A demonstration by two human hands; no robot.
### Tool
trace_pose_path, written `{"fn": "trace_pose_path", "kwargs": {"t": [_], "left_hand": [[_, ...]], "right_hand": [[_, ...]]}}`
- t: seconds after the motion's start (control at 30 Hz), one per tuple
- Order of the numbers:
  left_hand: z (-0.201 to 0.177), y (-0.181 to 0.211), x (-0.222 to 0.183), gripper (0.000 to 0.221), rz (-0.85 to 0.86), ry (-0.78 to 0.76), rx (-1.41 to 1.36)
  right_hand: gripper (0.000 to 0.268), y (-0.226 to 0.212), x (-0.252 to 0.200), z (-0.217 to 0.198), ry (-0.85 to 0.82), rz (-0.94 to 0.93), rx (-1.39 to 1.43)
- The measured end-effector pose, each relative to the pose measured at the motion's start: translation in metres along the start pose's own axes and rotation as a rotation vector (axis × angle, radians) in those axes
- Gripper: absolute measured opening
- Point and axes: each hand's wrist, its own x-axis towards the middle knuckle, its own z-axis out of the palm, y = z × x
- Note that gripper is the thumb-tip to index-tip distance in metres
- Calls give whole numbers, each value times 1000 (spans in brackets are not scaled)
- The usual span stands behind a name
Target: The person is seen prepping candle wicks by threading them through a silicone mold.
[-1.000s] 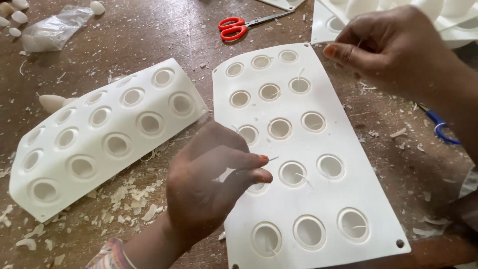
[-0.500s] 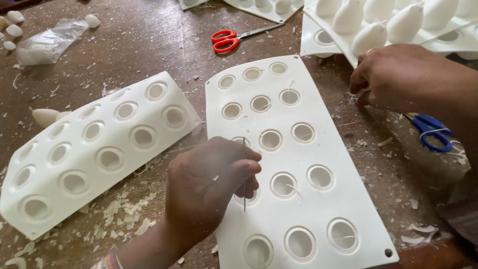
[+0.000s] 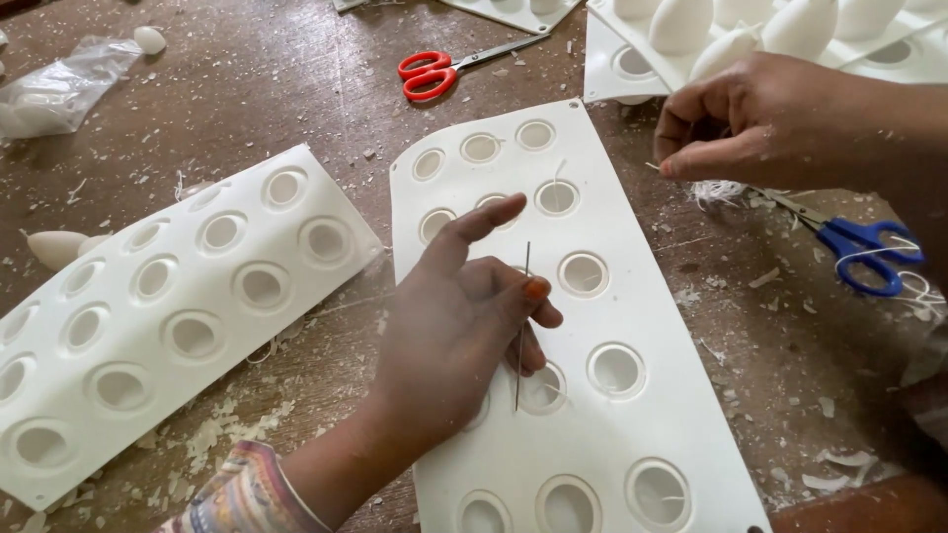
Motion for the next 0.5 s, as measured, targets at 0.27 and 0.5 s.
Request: {"fn": "trace_pose_path", "kwargs": {"t": [0.27, 0.5], "left_hand": [[-8, -22, -16, 24, 477, 201, 443], [8, -21, -22, 34, 358, 401, 255]], "right_hand": [[9, -3, 12, 57, 487, -204, 289], [5, -43, -21, 95, 841, -568, 139]]}}
